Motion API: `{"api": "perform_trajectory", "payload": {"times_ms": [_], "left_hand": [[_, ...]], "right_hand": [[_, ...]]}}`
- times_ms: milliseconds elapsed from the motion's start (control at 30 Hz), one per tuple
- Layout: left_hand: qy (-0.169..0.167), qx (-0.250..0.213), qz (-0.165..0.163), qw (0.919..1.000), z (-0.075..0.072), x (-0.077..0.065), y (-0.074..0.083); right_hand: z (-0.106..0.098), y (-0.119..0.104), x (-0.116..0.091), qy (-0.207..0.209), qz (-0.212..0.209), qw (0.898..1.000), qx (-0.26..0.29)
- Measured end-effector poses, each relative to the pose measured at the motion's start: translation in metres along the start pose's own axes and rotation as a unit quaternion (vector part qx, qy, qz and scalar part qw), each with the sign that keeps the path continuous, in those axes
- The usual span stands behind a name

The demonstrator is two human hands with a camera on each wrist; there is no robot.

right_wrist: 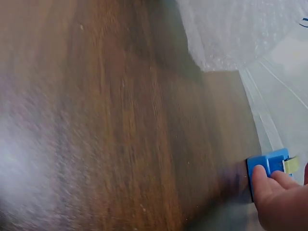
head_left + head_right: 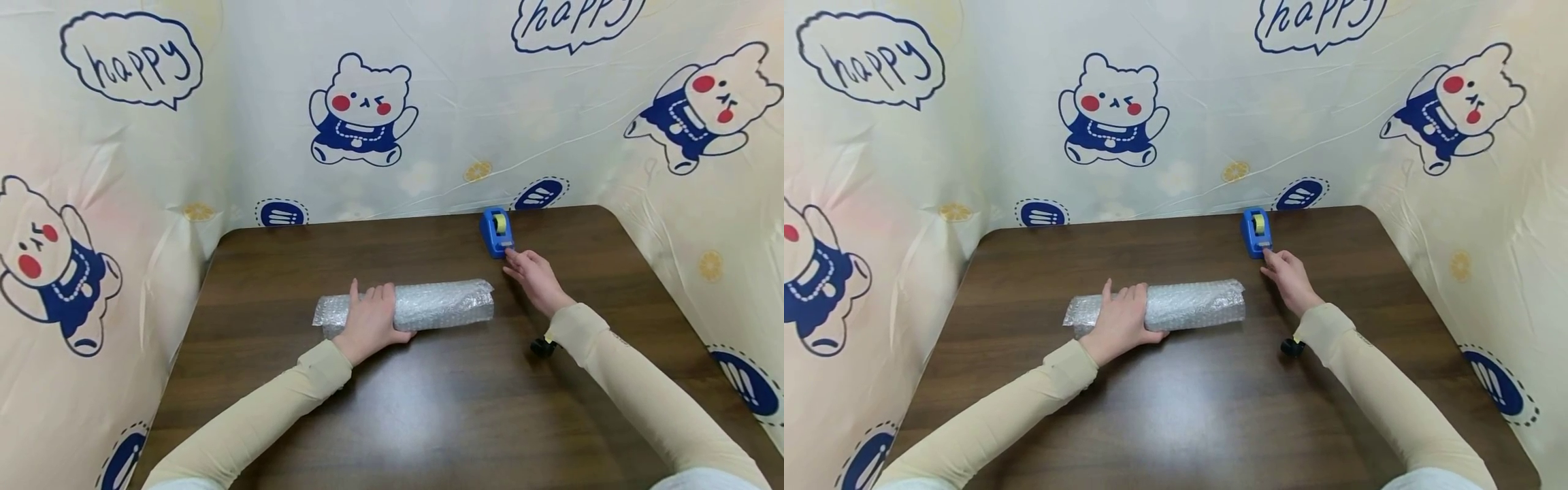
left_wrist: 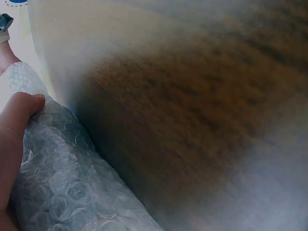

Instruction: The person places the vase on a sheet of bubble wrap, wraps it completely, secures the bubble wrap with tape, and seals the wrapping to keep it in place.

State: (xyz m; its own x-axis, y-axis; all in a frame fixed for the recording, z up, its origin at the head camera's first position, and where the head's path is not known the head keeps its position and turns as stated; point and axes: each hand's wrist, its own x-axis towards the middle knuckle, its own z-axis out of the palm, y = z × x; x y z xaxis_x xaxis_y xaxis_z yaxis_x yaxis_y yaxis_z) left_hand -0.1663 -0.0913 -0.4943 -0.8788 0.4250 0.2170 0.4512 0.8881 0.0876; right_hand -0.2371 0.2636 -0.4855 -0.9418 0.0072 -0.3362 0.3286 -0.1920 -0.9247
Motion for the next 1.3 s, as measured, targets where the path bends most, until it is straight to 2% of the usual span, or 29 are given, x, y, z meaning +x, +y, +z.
{"api": "perform_trajectory", "payload": {"times_ms": [133, 267, 400, 500, 600, 700, 767, 900, 1033, 1067, 1167, 1300], "left_hand": [[0.005, 0.000, 0.000, 1.0000, -0.002, 0.000, 0.000], [0.008, -0.003, 0.000, 1.0000, -0.001, 0.000, 0.000], [0.005, -0.005, -0.001, 1.0000, 0.001, -0.001, 0.000], [0.006, -0.005, -0.001, 1.0000, 0.002, -0.001, 0.000], [0.007, -0.005, -0.001, 1.0000, 0.003, -0.001, 0.000], [0.004, -0.004, -0.003, 1.0000, 0.003, -0.001, 0.000], [0.004, -0.004, -0.004, 1.0000, 0.002, -0.001, 0.000], [0.005, -0.004, -0.006, 1.0000, 0.003, 0.000, 0.000], [0.007, -0.004, -0.007, 0.9999, 0.004, -0.001, 0.000], [0.006, -0.004, -0.007, 0.9999, 0.004, -0.001, 0.000], [0.005, -0.006, -0.009, 0.9999, 0.004, -0.001, 0.000], [-0.001, -0.003, -0.009, 1.0000, 0.004, -0.001, -0.001]], "right_hand": [[-0.002, -0.001, -0.004, -0.028, -0.001, 0.999, 0.036], [-0.005, 0.002, -0.010, -0.021, -0.019, 1.000, 0.012], [-0.009, 0.009, -0.014, -0.006, -0.073, 0.997, -0.026], [-0.012, 0.013, -0.016, 0.000, -0.123, 0.990, -0.062], [-0.015, 0.014, -0.018, 0.033, -0.159, 0.973, -0.164], [-0.018, 0.011, -0.020, 0.061, -0.168, 0.945, -0.273], [-0.019, 0.009, -0.022, 0.061, -0.172, 0.931, -0.316], [-0.020, 0.003, -0.023, 0.042, -0.188, 0.919, -0.344], [-0.019, 0.002, -0.024, 0.058, -0.203, 0.910, -0.357], [-0.019, 0.003, -0.024, 0.062, -0.211, 0.904, -0.366], [-0.019, 0.009, -0.027, 0.059, -0.238, 0.884, -0.399], [-0.017, 0.016, -0.034, 0.048, -0.301, 0.843, -0.443]]}}
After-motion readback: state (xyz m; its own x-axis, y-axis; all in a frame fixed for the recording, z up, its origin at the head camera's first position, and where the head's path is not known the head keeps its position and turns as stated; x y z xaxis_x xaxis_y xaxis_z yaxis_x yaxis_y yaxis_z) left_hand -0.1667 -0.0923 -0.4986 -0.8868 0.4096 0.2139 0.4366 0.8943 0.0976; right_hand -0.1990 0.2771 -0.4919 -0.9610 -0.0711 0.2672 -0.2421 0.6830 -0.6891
